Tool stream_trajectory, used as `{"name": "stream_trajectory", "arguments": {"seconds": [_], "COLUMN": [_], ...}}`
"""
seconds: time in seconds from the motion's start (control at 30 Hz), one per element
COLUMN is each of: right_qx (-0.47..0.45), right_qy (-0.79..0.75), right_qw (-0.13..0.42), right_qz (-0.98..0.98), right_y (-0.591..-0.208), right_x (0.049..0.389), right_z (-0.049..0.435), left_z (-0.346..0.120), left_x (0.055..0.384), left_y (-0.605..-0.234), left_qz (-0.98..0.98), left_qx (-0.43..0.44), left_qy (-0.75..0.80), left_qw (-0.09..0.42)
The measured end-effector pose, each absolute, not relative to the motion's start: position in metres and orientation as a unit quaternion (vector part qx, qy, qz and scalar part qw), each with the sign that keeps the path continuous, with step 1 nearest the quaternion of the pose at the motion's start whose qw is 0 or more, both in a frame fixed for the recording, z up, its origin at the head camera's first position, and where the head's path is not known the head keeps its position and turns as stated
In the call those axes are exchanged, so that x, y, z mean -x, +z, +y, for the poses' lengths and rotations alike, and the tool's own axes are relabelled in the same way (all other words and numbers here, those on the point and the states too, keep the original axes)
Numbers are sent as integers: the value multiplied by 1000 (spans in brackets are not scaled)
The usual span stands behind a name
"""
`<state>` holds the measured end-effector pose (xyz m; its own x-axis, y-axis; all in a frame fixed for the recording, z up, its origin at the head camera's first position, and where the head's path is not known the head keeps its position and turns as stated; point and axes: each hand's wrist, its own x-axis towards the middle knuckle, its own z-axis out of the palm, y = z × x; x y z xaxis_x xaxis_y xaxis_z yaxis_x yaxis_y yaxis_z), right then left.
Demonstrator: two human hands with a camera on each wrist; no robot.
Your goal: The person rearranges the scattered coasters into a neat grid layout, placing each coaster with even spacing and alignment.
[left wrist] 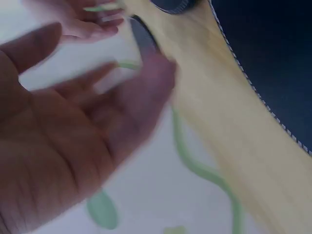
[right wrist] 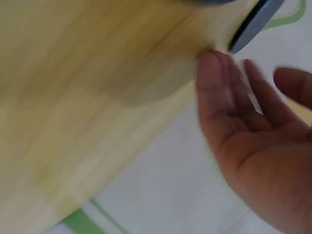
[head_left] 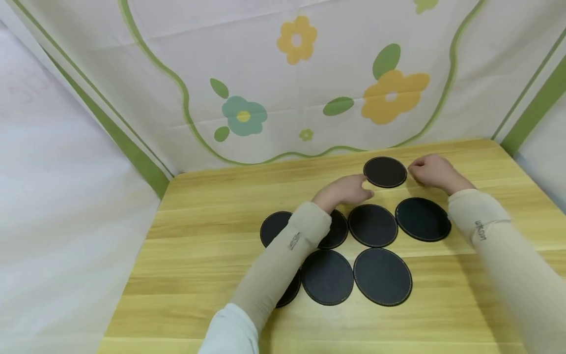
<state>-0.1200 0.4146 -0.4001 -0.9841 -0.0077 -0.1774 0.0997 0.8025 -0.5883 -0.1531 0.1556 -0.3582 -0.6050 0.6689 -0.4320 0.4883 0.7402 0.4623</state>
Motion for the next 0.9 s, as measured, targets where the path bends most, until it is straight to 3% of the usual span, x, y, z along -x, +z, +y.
{"name": "stream_trajectory", "arguments": {"seconds": [0.13,0.5,0.7,0.9], "right_qx": [-26,-72,-140,-197], "right_qy": [-291,-328,-456,-555], "right_qw": [131,172,194,220], "right_qz": [947,926,857,778], "right_y": [-395,-396,-400,-403], "right_x": [130,148,150,152], "right_z": [389,352,355,354], "left_z": [162,156,146,142], "left_x": [167,179,188,193], "left_y": [-373,-389,-389,-391], "left_qz": [913,819,738,731], "left_qx": [-246,-180,-82,-32], "left_qy": [176,429,554,582], "left_qw": [274,336,377,356]}}
